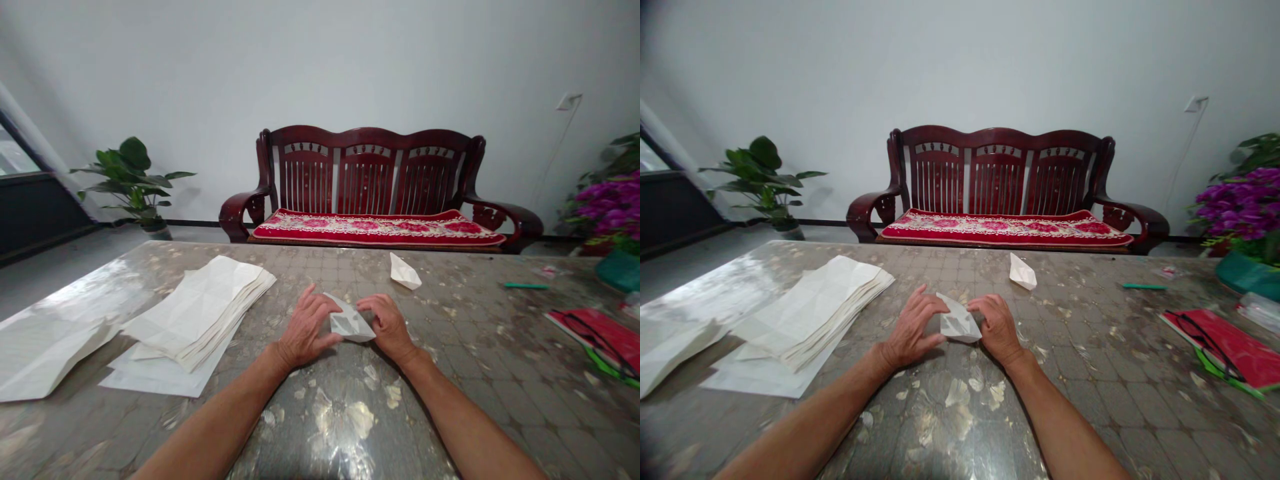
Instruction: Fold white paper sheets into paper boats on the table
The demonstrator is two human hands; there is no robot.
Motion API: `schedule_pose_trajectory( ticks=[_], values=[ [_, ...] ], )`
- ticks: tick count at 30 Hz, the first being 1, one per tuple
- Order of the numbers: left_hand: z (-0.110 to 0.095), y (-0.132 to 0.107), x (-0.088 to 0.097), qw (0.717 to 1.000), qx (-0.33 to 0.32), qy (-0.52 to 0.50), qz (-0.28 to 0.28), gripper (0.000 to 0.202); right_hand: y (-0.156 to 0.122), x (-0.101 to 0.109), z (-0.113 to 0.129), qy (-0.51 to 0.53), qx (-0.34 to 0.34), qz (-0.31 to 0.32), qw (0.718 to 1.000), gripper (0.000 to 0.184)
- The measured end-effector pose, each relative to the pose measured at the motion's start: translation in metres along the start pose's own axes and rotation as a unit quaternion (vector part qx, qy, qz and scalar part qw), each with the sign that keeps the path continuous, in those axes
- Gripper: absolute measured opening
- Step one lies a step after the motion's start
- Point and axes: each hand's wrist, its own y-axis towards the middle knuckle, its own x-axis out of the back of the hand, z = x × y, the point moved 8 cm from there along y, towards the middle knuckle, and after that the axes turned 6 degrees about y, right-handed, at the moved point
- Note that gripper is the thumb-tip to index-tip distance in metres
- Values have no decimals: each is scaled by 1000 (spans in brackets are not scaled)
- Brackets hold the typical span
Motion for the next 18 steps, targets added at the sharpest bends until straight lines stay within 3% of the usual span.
schedule_pose_trajectory(
  ticks=[5, 9, 11, 18],
  values=[
    [44, -11, 6, 975, 191, -3, -113, 28, -6, 9, -22, -7, -75, -62, 995, 46],
    [80, -20, -10, 941, 309, -75, -117, 26, -12, 9, -43, -16, -159, -74, 984, 44],
    [88, -22, -17, 929, 339, -108, -106, 27, -14, 8, -50, -15, -195, -74, 978, 42],
    [91, -21, -28, 924, 349, -143, -69, 32, -17, 8, -64, 27, -262, -88, 961, 27]
  ],
)
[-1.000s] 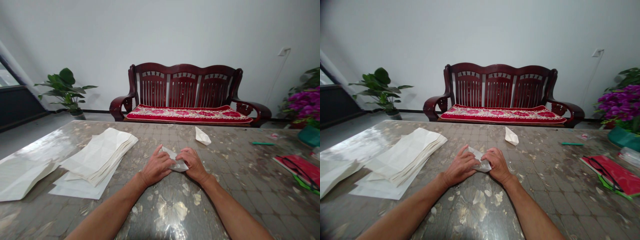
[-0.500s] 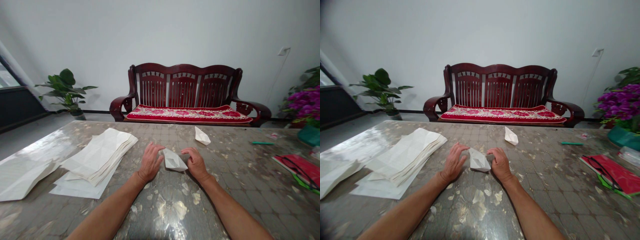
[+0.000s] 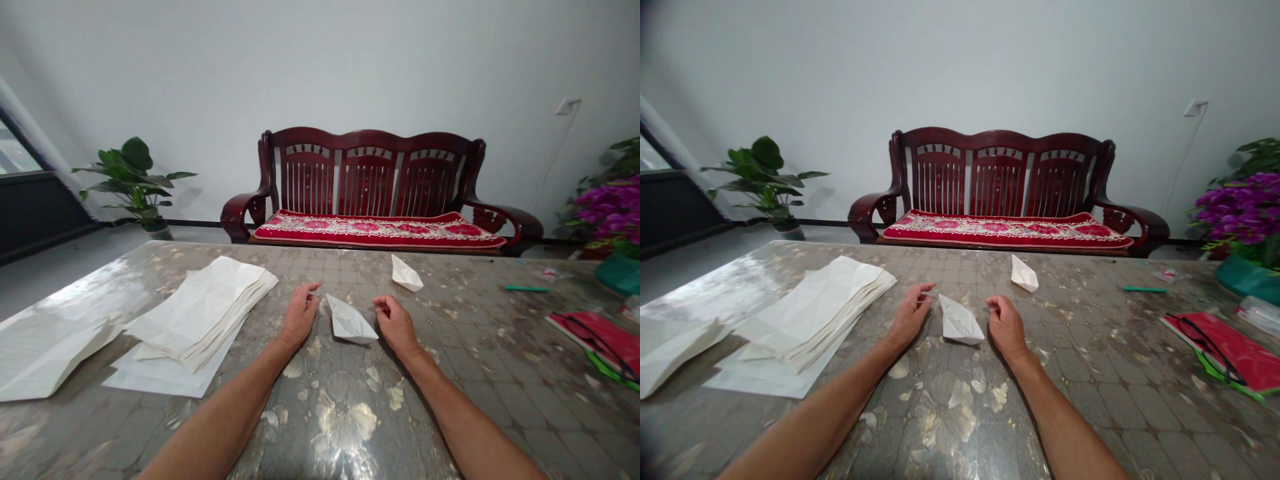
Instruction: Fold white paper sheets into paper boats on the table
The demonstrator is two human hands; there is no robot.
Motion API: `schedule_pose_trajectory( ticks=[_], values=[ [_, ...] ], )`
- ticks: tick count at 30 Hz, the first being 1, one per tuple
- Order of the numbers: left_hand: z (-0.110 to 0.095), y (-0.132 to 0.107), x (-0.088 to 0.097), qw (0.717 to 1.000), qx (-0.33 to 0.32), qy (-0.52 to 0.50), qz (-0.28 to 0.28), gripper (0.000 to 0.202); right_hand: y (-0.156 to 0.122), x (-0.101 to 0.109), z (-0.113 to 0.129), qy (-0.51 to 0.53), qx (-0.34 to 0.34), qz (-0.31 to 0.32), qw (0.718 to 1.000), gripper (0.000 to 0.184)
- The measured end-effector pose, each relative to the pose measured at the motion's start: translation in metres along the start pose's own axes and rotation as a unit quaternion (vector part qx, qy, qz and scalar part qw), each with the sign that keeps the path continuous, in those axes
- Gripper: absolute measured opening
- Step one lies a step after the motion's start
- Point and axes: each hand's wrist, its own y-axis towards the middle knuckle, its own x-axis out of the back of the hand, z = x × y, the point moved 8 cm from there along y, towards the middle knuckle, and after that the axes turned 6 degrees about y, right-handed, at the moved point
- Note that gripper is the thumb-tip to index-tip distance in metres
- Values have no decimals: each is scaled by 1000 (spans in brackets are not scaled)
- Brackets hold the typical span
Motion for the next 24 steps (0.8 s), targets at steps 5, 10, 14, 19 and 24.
schedule_pose_trajectory(
  ticks=[5, 10, 14, 19, 24],
  values=[
    [6, 2, -7, 999, 27, 19, 34, 34, 2, 4, -10, 69, -50, -26, 996, 28],
    [2, 1, -7, 998, 14, 32, 47, 34, 3, 7, -15, 119, -71, -28, 990, 34],
    [-5, 0, -11, 997, -6, 26, 74, 36, 3, 8, -15, 128, -71, -25, 989, 31],
    [-7, -1, -15, 995, -9, 34, 98, 32, 1, 5, -13, 128, -71, 2, 989, 30],
    [-3, -2, -18, 992, -9, 50, 112, 28, -4, 2, -12, 98, -62, 26, 993, 32]
  ],
)
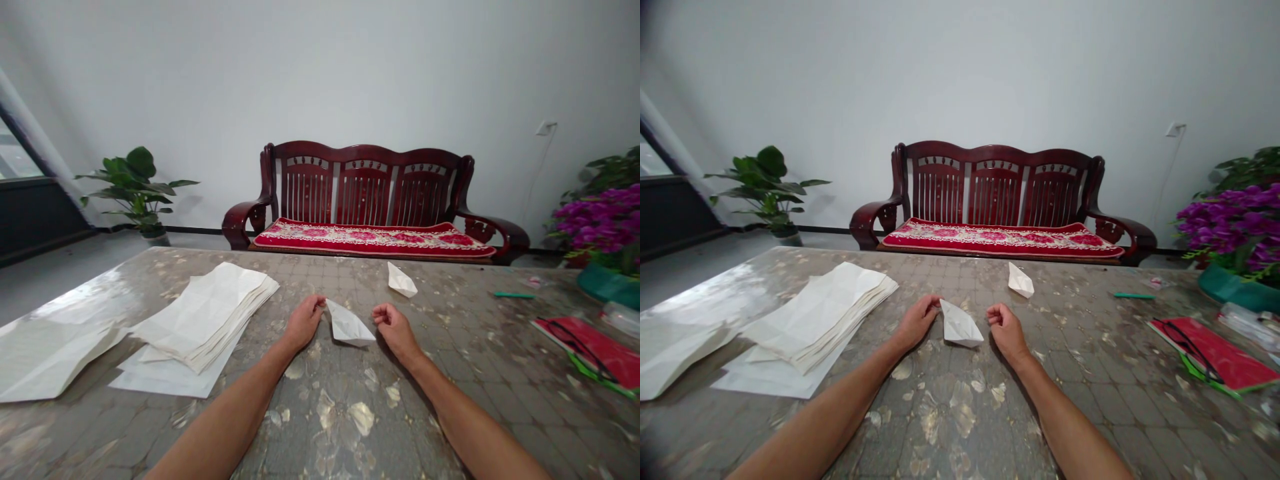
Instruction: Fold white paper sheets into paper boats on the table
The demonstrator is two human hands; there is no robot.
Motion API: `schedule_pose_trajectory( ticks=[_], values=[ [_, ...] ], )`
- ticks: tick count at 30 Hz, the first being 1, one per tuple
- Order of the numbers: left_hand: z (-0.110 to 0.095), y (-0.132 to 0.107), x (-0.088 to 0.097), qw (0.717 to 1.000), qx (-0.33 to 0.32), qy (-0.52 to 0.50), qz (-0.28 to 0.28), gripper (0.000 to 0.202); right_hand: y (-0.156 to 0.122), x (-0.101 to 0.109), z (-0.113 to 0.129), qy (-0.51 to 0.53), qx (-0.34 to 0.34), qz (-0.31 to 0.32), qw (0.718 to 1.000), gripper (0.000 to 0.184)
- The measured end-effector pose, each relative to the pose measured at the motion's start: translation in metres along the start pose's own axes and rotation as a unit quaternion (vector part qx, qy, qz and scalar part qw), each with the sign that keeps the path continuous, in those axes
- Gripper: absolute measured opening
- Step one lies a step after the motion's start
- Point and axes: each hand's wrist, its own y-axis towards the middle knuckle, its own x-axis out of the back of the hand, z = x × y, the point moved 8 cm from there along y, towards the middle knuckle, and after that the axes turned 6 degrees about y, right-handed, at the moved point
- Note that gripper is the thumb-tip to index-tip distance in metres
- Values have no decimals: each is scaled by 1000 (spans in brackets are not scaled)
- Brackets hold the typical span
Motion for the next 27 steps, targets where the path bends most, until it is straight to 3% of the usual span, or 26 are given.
schedule_pose_trajectory(
  ticks=[10, 14, 18, 23, 27],
  values=[
    [0, 0, -1, 1000, -16, 15, 1, 25, -9, -2, 8, -32, 30, 20, 999, 39],
    [1, 1, -1, 1000, -12, 13, -1, 24, -29, 8, 10, -32, 30, 24, 999, 39],
    [4, 1, -3, 1000, -4, 22, 0, 25, -53, 17, 26, -84, 76, 29, 993, 34],
    [4, 2, -3, 1000, -10, 25, 2, 29, -65, 5, 60, -203, 153, 105, 961, 35],
    [3, 2, -2, 1000, -9, 16, 0, 30, -66, -5, 83, -276, 210, 122, 930, 27]
  ],
)
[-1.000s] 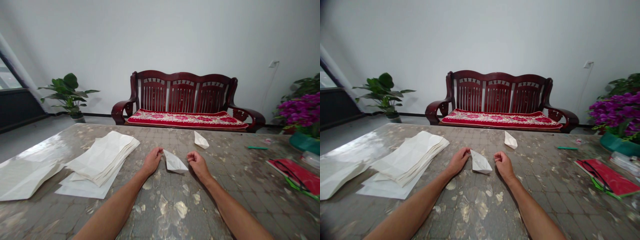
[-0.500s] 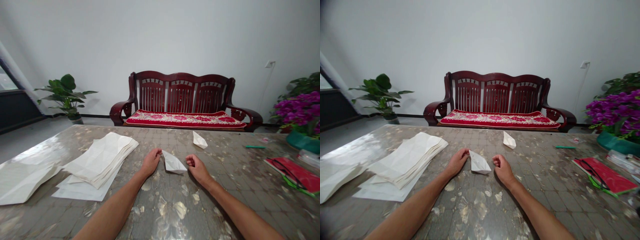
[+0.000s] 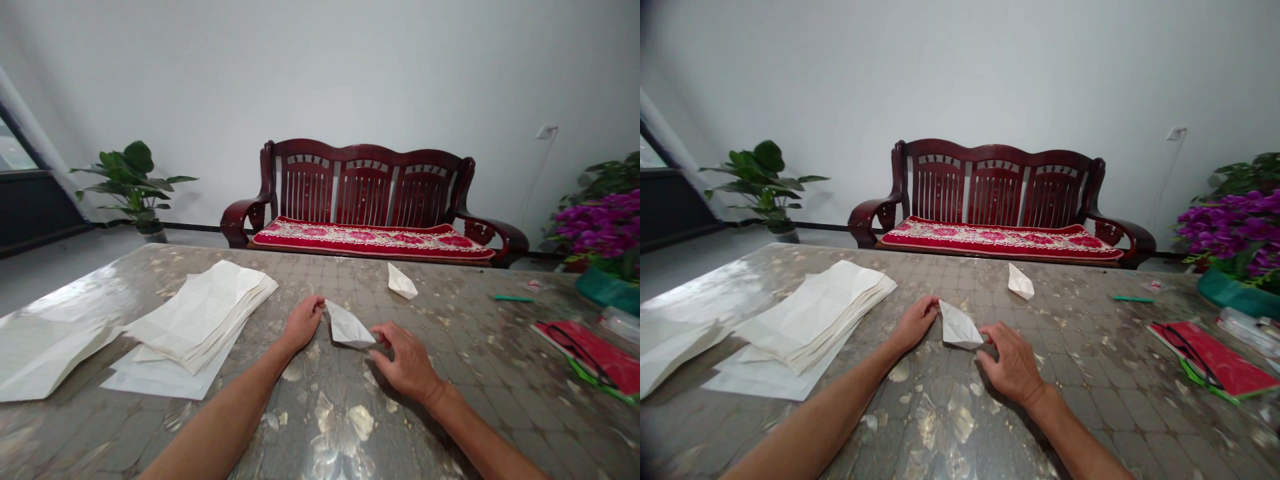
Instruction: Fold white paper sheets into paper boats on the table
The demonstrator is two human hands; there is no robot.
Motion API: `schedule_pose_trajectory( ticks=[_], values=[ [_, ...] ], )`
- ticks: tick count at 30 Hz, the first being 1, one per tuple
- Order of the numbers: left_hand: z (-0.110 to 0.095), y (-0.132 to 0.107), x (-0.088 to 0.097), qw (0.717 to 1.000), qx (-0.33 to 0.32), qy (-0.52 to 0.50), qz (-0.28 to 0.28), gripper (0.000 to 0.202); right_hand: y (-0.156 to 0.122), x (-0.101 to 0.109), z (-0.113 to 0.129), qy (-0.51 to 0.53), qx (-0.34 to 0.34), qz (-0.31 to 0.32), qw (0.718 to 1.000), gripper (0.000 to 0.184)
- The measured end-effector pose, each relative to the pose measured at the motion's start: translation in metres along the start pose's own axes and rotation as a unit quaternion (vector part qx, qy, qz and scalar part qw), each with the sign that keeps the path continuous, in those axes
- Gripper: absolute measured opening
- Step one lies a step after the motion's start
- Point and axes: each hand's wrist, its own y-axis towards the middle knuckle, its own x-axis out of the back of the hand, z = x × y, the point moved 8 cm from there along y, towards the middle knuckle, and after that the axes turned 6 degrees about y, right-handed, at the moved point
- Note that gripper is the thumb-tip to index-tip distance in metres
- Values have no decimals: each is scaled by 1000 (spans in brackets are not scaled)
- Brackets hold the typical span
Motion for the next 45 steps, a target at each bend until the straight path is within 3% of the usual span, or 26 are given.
schedule_pose_trajectory(
  ticks=[7, 11, 16, 19, 23, 27, 30, 34, 45],
  values=[
    [-2, 0, 2, 1000, 6, 7, -1, 29, 4, -6, 13, -66, 62, -3, 996, 5],
    [-2, -1, 2, 1000, 9, 2, -3, 31, 3, -6, 16, -88, 69, -23, 993, 8],
    [-2, -1, 3, 1000, 13, -6, -7, 29, 4, 25, 13, -81, 48, -105, 990, 11],
    [0, 0, 2, 1000, 15, -14, -7, 30, 7, 62, -6, -75, 11, -184, 980, 8],
    [0, 0, 3, 1000, 17, -15, -10, 30, 5, 112, -52, -121, -52, -302, 944, 10],
    [1, 1, 4, 1000, 13, -21, -17, 29, 2, 134, -104, -171, -131, -336, 917, 14],
    [2, 1, 4, 999, 10, -24, -20, 27, 0, 138, -136, -207, -197, -337, 897, 16],
    [3, 1, 3, 1000, 6, -24, -19, 27, 3, 129, -163, -225, -227, -297, 900, 15],
    [4, 1, 1, 1000, 10, -14, -2, 27, 16, 112, -186, -241, -223, -251, 911, 14]
  ],
)
